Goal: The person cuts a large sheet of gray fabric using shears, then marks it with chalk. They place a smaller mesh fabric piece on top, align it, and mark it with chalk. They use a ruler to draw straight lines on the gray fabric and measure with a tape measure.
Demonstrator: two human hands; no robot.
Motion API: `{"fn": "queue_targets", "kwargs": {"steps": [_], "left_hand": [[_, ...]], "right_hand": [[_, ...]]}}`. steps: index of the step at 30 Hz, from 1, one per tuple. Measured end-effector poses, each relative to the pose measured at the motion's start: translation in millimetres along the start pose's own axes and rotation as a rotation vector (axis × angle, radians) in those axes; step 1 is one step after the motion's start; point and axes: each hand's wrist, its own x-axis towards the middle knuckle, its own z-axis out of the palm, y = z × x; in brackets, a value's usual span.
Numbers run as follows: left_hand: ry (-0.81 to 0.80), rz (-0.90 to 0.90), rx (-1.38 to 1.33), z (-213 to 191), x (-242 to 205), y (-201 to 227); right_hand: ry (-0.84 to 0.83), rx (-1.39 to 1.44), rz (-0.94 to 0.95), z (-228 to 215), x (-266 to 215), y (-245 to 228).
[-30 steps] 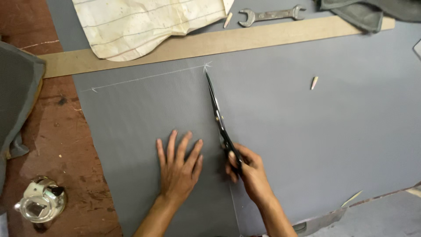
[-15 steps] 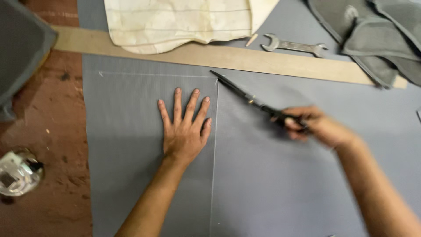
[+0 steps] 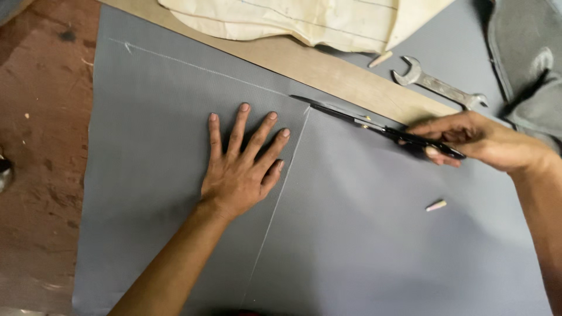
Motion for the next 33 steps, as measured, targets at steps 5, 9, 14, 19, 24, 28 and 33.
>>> {"fn": "queue_targets", "kwargs": {"steps": [5,9,14,19,24,28,33], "left_hand": [[0.017,0.008,0.02,-5.3,-2.4,1.3],[-0.002,0.008,-0.001,-1.8,-5.1,3.6],[0.004,0.012,-0.019,-2.0,-0.2,2.3],[0.011,0.02,0.008,-2.7,-2.7,2.1],[0.032,0.02,-0.032,-0.7,-1.9,1.3],[0.055,0.044,-0.037,0.3,-2.0,2.4],[0.042,0.033,-0.055,0.5,-2.4,1.8]], "right_hand": [[0.043,-0.049,0.169,-0.7,2.0,-5.9],[-0.033,-0.016,0.041,8.2,5.5,-14.9],[0.013,-0.044,0.042,16.2,17.8,-38.2],[0.009,-0.02,0.034,25.8,22.6,-56.5],[0.019,-0.113,0.004,32.6,35.9,-72.8],[0.014,-0.107,0.013,39.2,41.9,-85.9],[-0.021,-0.086,-0.068,50.7,60.0,-100.6]]}}
